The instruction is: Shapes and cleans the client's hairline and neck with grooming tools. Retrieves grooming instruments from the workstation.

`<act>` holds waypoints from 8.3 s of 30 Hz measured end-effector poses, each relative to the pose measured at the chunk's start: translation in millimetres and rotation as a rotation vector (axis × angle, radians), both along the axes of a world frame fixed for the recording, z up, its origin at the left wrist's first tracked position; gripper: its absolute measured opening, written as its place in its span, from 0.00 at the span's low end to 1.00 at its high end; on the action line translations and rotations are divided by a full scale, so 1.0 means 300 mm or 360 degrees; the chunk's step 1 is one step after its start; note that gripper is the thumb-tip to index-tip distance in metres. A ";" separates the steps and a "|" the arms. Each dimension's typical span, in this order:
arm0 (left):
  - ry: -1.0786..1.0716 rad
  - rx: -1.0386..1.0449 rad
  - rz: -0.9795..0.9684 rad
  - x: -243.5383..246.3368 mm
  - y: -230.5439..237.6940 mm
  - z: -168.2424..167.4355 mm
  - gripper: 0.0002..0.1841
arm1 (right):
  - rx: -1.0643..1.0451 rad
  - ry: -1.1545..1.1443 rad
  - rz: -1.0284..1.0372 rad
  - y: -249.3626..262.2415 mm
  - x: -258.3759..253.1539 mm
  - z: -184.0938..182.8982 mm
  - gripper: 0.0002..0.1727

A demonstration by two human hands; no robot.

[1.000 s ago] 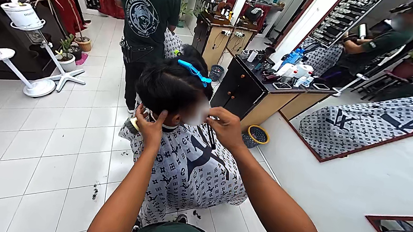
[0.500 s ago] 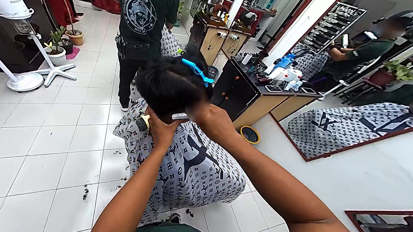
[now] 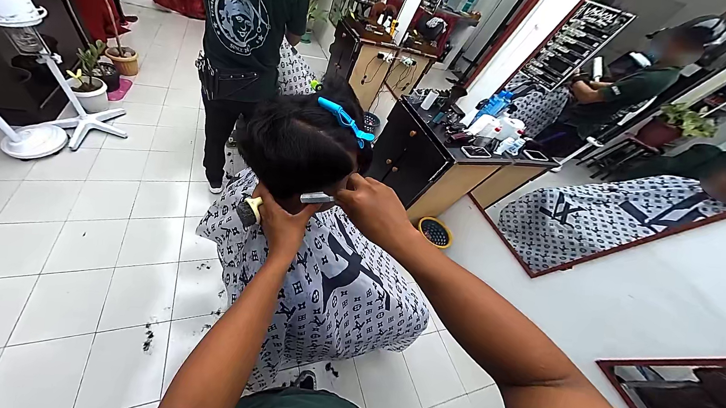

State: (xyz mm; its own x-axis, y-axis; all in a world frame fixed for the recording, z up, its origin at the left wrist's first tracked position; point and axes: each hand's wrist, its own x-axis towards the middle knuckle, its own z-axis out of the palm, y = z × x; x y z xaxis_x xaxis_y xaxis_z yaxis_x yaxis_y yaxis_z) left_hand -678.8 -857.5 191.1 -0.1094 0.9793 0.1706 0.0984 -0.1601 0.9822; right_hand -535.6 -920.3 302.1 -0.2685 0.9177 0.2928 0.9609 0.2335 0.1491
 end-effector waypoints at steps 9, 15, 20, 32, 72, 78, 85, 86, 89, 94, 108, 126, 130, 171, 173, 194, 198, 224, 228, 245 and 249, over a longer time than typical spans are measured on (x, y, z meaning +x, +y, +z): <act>0.0031 -0.0030 -0.0004 -0.003 -0.003 0.003 0.68 | -0.0045 0.0050 -0.0014 0.003 -0.019 0.001 0.04; 0.0050 -0.0076 -0.0020 -0.007 -0.003 0.002 0.70 | 0.0005 0.0054 -0.0041 -0.006 -0.007 -0.014 0.04; 0.0052 -0.0074 -0.0024 -0.006 -0.001 0.001 0.70 | 0.0000 0.0102 -0.0046 -0.005 0.001 -0.016 0.05; 0.0064 -0.0037 -0.0019 -0.011 -0.001 0.002 0.67 | 0.0036 0.0118 -0.0027 -0.006 -0.006 -0.012 0.05; -0.0770 0.0081 -0.3193 -0.527 0.032 0.046 0.39 | -0.0001 0.3129 -0.0182 -0.425 -0.542 -0.543 0.19; -0.0625 0.0034 -0.3526 -0.495 0.102 0.124 0.42 | 0.0172 0.3603 0.0541 -0.533 -0.615 -0.525 0.22; 0.0239 0.0958 -0.2571 -0.471 0.037 0.372 0.16 | 0.0835 0.2919 -0.0434 -0.484 -0.568 -0.434 0.16; 0.0376 0.1173 -0.2180 -0.444 0.053 0.414 0.16 | 0.0932 0.2807 -0.0379 -0.495 -0.531 -0.419 0.15; 0.0765 0.1714 -0.1351 -0.314 0.156 0.481 0.15 | 0.1114 0.2056 -0.0604 -0.531 -0.436 -0.405 0.15; 0.1595 0.1992 -0.1250 -0.180 0.284 0.476 0.30 | 0.1570 0.1869 -0.0699 -0.547 -0.341 -0.371 0.13; 0.1755 0.2008 -0.1291 -0.113 0.389 0.467 0.36 | 0.1153 0.1525 -0.0574 0.065 -0.420 -0.527 0.11; 0.1709 0.2145 -0.1391 -0.087 0.443 0.485 0.46 | 0.1561 0.2330 -0.1089 0.158 -0.445 -0.422 0.08; 0.1685 0.2179 -0.1366 -0.089 0.449 0.481 0.46 | 0.1543 0.2160 -0.1086 0.158 -0.441 -0.417 0.07; 0.1604 0.2231 -0.1320 -0.070 0.470 0.475 0.39 | 0.1456 0.0973 -0.0958 0.126 -0.368 -0.454 0.06; 0.1610 0.2238 -0.1316 -0.071 0.469 0.475 0.40 | 0.1467 0.0974 -0.0967 0.123 -0.372 -0.450 0.06; 0.1564 0.2241 -0.1339 -0.073 0.477 0.471 0.39 | 0.1458 0.0825 -0.1002 0.123 -0.388 -0.464 0.05; 0.1562 0.2223 -0.1355 -0.073 0.478 0.471 0.39 | 0.1449 0.0782 -0.0995 0.124 -0.391 -0.464 0.05; 0.1552 0.2232 -0.1350 -0.074 0.478 0.469 0.39 | 0.1407 0.0767 -0.1068 0.146 -0.428 -0.510 0.06; 0.1587 0.2221 -0.1352 -0.078 0.475 0.470 0.40 | 0.1433 0.0729 -0.1072 0.154 -0.430 -0.509 0.06; 0.1557 0.2220 -0.1363 -0.076 0.473 0.472 0.40 | 0.1444 0.0727 -0.1114 0.154 -0.439 -0.514 0.07; 0.1585 0.2226 -0.1348 -0.073 0.473 0.470 0.40 | 0.1253 0.0691 -0.1080 0.165 -0.441 -0.538 0.07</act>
